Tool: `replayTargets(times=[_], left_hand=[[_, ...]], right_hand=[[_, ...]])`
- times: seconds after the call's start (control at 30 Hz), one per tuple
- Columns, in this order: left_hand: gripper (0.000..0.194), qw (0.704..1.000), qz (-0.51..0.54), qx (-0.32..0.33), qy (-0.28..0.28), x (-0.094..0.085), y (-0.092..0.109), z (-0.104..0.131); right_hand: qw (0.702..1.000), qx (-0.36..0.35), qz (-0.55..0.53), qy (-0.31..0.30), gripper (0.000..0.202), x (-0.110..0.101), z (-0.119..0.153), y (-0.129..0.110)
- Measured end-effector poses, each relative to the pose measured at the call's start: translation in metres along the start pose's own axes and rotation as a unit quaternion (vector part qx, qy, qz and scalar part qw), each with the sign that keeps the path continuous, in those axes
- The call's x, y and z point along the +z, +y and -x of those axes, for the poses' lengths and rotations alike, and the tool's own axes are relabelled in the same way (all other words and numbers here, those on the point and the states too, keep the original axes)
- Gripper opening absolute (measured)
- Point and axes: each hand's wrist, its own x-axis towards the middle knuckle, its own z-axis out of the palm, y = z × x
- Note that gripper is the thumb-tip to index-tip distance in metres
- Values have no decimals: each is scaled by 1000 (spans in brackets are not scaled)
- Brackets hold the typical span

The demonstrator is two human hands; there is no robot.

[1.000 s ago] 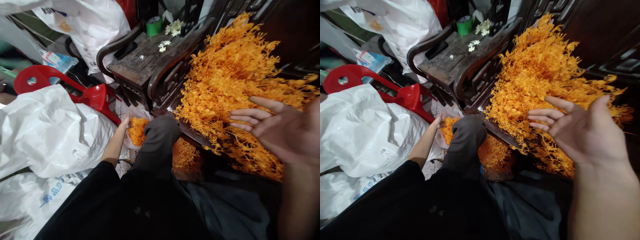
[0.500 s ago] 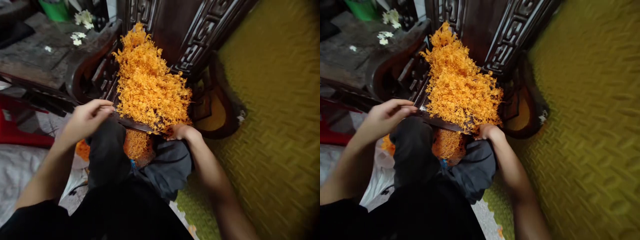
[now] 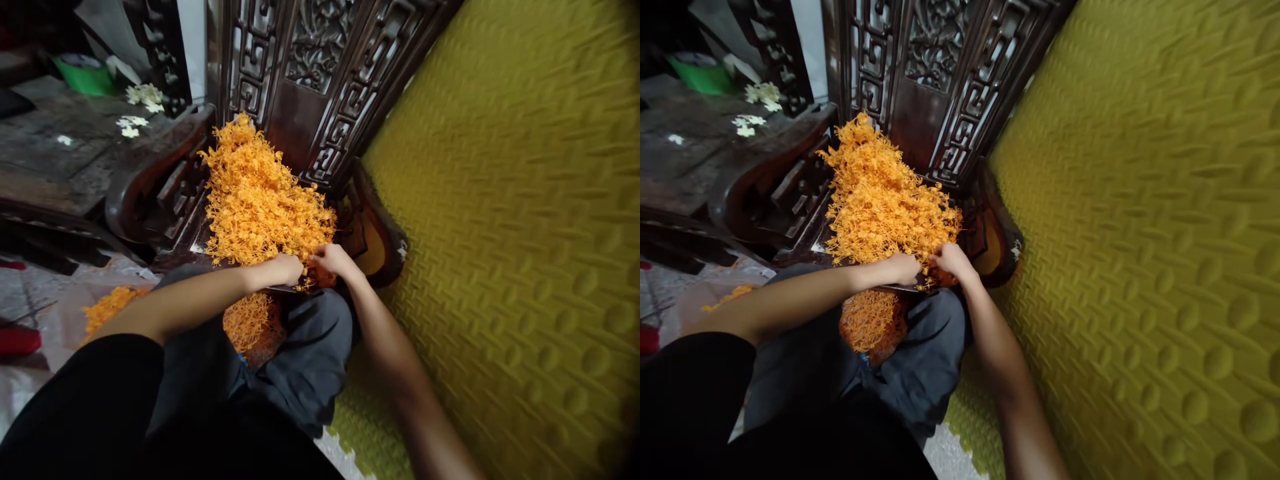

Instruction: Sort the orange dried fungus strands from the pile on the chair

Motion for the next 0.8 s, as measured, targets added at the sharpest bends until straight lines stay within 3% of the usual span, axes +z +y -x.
replayTargets(times=[0.13, 0.23, 0.3, 0.37, 0.43, 0.5, 0.53, 0.6, 0.67, 0.73, 0.8], left_hand=[[31, 990, 62, 17, 123, -31, -23, 3], [34, 940, 197, 60, 271, -54, -40, 8], [23, 904, 253, 56, 340, -63, -53, 11], [12, 897, 255, 26, 361, -68, -67, 11], [6, 887, 274, 0, 372, -72, -81, 11], [7, 863, 312, -18, 397, -77, -94, 10], [9, 848, 328, -26, 416, -80, -99, 10], [11, 824, 338, -28, 453, -86, -105, 11], [9, 821, 322, -4, 472, -89, -105, 12], [11, 823, 300, 30, 482, -88, -98, 12], [28, 812, 293, 56, 501, -83, -87, 11]], right_hand=[[974, -3, -110, 198, 42, -34, 5, 1], [931, -11, -200, 304, 46, -61, 0, -6], [867, -32, -331, 371, 37, -80, -8, -14], [765, -62, -482, 422, 28, -101, -17, -22], [671, -77, -584, 451, 24, -121, -25, -28], [609, -71, -632, 474, 20, -140, -31, -34], [599, -67, -639, 478, 19, -148, -32, -38], [613, -67, -631, 470, 18, -163, -32, -47], [625, -80, -638, 442, 17, -179, -29, -59], [592, -100, -684, 414, 15, -196, -25, -71], [538, -133, -730, 400, 14, -217, -19, -82]])
